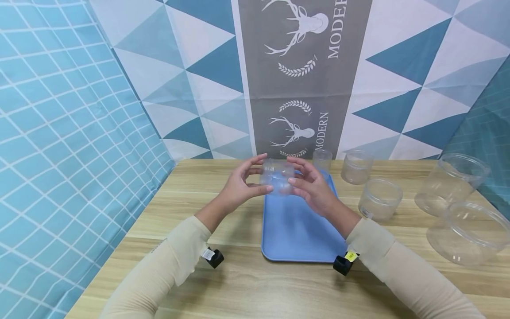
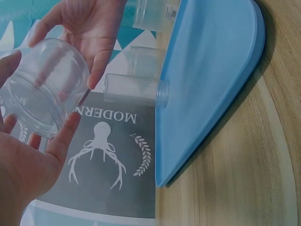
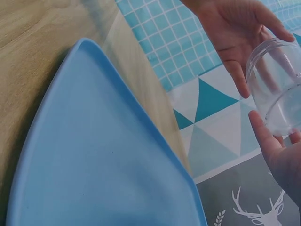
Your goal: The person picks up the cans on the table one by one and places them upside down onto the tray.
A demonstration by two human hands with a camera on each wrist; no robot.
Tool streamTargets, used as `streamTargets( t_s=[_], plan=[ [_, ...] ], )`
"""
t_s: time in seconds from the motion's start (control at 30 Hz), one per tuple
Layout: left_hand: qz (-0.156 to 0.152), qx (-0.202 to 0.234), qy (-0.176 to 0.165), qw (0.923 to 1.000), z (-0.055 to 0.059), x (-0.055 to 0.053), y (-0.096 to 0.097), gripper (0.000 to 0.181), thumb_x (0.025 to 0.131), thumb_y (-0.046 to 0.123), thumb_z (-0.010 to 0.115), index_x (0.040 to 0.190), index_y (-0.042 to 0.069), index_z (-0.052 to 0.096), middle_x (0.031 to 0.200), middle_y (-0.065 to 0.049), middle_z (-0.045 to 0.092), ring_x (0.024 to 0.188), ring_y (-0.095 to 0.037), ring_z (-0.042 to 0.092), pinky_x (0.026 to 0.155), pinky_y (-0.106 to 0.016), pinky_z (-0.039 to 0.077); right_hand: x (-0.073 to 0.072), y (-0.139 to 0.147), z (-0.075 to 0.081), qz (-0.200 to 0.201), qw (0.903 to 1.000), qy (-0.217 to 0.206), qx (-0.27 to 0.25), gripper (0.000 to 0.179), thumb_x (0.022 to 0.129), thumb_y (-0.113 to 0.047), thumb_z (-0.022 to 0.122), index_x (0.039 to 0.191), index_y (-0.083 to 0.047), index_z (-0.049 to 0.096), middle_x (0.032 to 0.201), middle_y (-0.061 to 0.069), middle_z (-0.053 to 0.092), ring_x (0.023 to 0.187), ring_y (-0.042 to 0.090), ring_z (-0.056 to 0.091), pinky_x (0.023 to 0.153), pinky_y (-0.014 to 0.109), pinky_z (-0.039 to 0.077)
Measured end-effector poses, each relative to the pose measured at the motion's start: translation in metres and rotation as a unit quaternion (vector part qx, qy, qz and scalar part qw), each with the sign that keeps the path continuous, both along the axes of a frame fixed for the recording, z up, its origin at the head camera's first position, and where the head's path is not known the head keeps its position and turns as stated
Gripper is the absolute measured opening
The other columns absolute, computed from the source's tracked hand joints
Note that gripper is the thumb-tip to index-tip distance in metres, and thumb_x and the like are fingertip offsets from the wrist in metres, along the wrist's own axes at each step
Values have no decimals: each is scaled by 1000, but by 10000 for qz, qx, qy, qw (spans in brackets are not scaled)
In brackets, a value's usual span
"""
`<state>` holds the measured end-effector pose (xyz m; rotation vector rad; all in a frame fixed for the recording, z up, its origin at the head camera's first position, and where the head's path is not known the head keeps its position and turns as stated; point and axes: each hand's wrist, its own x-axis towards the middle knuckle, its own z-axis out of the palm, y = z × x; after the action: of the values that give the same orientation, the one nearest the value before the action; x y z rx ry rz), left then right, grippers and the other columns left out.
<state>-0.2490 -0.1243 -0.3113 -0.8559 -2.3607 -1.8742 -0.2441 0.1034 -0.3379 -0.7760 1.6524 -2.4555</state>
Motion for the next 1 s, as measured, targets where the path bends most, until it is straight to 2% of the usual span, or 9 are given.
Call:
streamTargets(
  t_s=[0.13, 0.3, 0.6, 0.73, 0.87, 1.0],
  plan=[
    [-56, -27, 9, 10000, 0, 0, 1, 80, 78, 11, 82, 147, 26, 43, 140, -3, 42, 124, -23, 48, 89, -37, 54, -1, 2, -1, -19, 10000, -7, -66, 48, 91, -1, 54, 136, -17, 51, 135, 10, 45, 111, 26, 56, 82, 45, 56],
    [-112, 13, 2, 9999, -1, -2, 2, 85, 76, 7, 83, 148, 23, 40, 140, -4, 42, 125, -22, 48, 88, -36, 55, -2, 5, -2, 9, 9999, -14, -117, 46, 93, -4, 51, 136, -19, 52, 136, 10, 45, 116, 26, 55, 83, 43, 56],
    [-233, 123, -48, 9996, -3, -1, 2, 88, 75, -2, 81, 149, 11, 36, 142, -13, 41, 129, -29, 45, 97, -39, 49, -6, 10, 1, -90, 10000, 4, 41, 43, 99, -11, 44, 141, -16, 46, 134, 12, 44, 117, 26, 55, 79, 40, 58],
    [-264, 162, -105, 9995, -4, -1, 1, 88, 75, -2, 81, 150, 9, 35, 143, -15, 40, 129, -31, 45, 98, -39, 49, -9, 13, 4, -231, 9996, 18, 137, 42, 100, -13, 44, 141, -18, 47, 131, 12, 44, 112, 25, 57, 77, 39, 58],
    [-167, 41, -166, 9997, -8, -3, 0, 88, 75, 1, 82, 149, 10, 36, 142, -13, 41, 129, -31, 46, 97, -38, 49, -12, 16, 8, -377, 9991, 54, 179, 41, 100, -14, 45, 140, -20, 49, 129, 12, 44, 104, 23, 60, 75, 37, 58],
    [61, -245, -244, 9994, -13, -5, 0, 89, 73, 6, 85, 148, 9, 38, 142, -11, 43, 127, -28, 48, 98, -37, 48, -16, 20, 11, -457, 9989, 78, 108, 40, 100, -13, 45, 139, -20, 50, 128, 12, 46, 100, 22, 61, 72, 37, 59]
  ],
)
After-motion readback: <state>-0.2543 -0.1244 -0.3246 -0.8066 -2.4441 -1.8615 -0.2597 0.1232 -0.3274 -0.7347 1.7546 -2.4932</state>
